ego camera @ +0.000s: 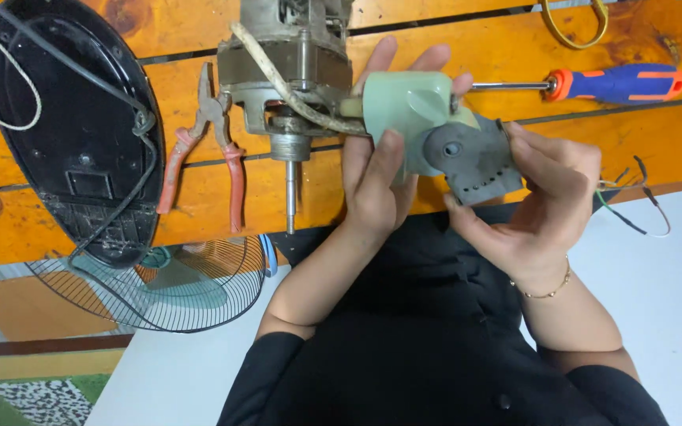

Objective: Disassembling and inspecting an electric fan motor using a screwdriver and pliers on a wooden workbench.

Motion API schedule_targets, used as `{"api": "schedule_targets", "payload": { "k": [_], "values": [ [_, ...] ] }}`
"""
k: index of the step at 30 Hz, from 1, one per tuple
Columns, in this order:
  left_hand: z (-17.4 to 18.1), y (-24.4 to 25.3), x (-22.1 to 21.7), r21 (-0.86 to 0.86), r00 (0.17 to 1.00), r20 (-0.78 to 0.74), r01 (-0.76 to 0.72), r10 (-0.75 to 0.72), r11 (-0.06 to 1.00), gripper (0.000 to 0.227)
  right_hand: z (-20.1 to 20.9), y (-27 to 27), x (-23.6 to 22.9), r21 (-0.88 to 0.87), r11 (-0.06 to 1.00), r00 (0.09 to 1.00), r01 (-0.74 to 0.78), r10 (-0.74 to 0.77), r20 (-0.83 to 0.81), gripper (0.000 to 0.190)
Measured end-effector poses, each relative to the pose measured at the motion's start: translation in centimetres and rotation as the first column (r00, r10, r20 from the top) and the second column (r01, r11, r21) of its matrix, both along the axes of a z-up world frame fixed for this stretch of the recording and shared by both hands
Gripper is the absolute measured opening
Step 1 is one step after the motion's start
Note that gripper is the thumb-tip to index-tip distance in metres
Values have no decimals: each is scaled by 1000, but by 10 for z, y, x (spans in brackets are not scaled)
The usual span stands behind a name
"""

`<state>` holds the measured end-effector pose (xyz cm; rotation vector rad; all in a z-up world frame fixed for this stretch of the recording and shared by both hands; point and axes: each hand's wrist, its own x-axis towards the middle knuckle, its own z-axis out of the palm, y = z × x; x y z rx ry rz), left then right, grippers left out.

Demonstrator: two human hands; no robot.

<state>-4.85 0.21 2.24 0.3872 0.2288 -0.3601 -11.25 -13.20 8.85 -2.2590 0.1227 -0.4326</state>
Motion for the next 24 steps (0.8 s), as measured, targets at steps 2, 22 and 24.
{"api": "schedule_targets", "payload": {
  "k": [2,22,24],
  "values": [
    [28,-2,17,114,991,10,134,-136,984,90,1,-4,-2,-23,999,999,-45,45,-14,70],
    [27,-12,20,284,956,-14,283,-291,916,41,-13,-52,5,-121,958,960,-259,242,-138,69],
    [22,-12,18,269,954,-46,298,-297,916,42,-14,-53,6,-98,962,959,-257,241,-147,70]
  ]
}}
